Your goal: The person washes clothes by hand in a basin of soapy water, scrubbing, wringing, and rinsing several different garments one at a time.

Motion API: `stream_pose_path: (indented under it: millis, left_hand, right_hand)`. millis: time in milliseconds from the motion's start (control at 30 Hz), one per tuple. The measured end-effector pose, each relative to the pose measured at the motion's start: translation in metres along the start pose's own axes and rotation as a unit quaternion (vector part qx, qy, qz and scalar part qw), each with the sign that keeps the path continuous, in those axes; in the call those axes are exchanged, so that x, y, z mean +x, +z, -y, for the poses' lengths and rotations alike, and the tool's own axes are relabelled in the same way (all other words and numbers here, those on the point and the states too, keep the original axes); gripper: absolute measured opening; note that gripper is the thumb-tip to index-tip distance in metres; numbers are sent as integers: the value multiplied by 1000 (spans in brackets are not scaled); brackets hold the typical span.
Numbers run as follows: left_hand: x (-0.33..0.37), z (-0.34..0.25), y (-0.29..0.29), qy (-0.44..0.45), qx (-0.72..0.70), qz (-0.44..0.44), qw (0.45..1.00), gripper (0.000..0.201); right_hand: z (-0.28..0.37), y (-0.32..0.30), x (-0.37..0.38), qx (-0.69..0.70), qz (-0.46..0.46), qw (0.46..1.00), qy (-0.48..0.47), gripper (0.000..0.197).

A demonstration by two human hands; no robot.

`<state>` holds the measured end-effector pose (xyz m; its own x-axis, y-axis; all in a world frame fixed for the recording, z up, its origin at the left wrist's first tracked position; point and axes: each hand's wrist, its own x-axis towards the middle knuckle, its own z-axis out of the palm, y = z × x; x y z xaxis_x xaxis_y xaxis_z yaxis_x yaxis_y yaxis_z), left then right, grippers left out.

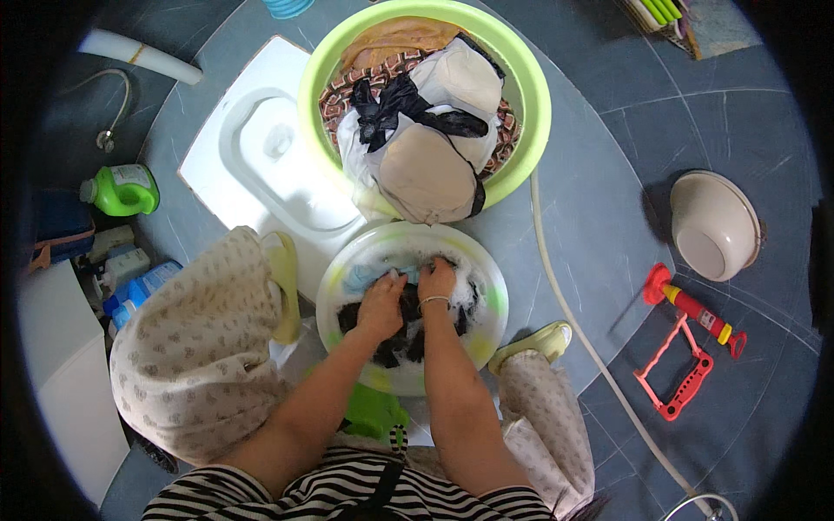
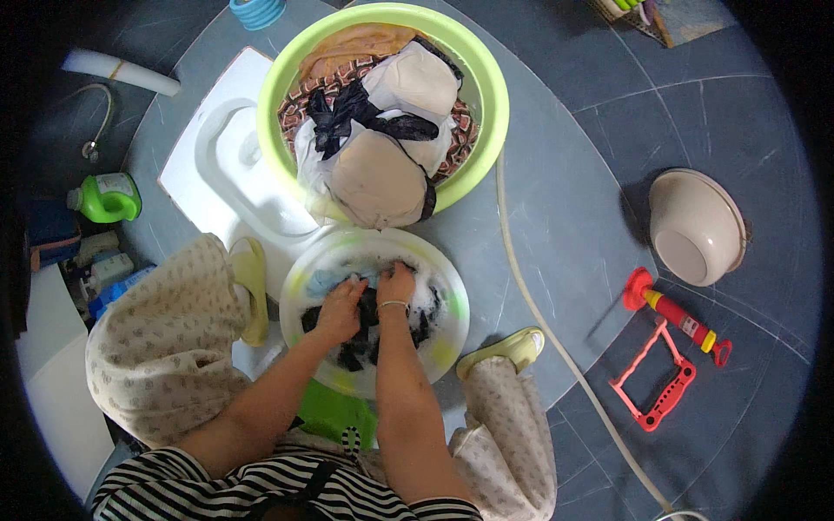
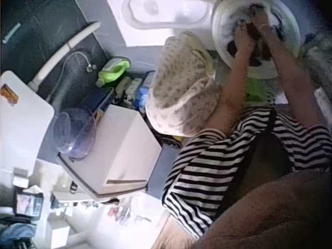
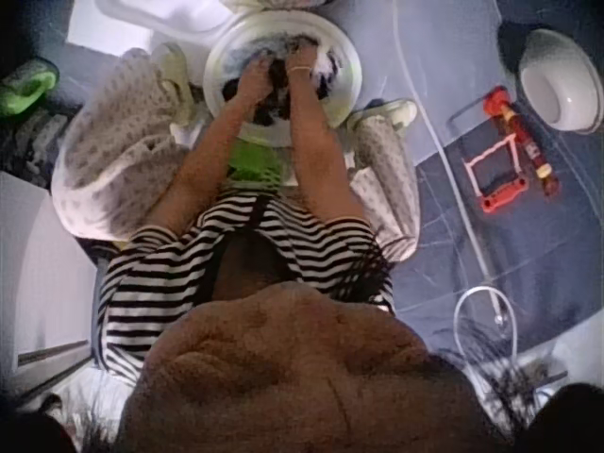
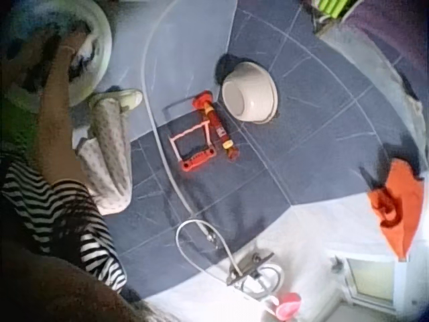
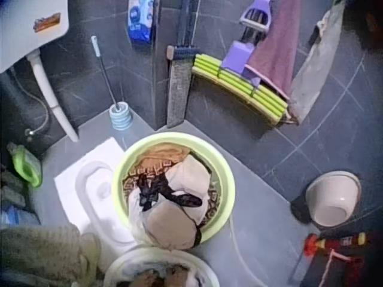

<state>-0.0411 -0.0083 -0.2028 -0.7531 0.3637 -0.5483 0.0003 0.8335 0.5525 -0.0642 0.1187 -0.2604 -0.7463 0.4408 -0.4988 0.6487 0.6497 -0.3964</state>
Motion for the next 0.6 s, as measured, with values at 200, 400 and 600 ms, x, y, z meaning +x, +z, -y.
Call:
stream_pose_path:
  millis: [200,400,600]
  left_hand:
    - [8,2,1,-66,-98,-57,991,36]
    - [17,-15,0,-279,-617,59,733,39]
    - [-28,-42,-44,-265,-821,78,499,55]
  right_hand:
    - [6,-32,27,40,150,982,104,25]
    - [4,-43,-51,302,21,943,-139,23]
    - [66,-102,-176,246,-6,941,-232,34]
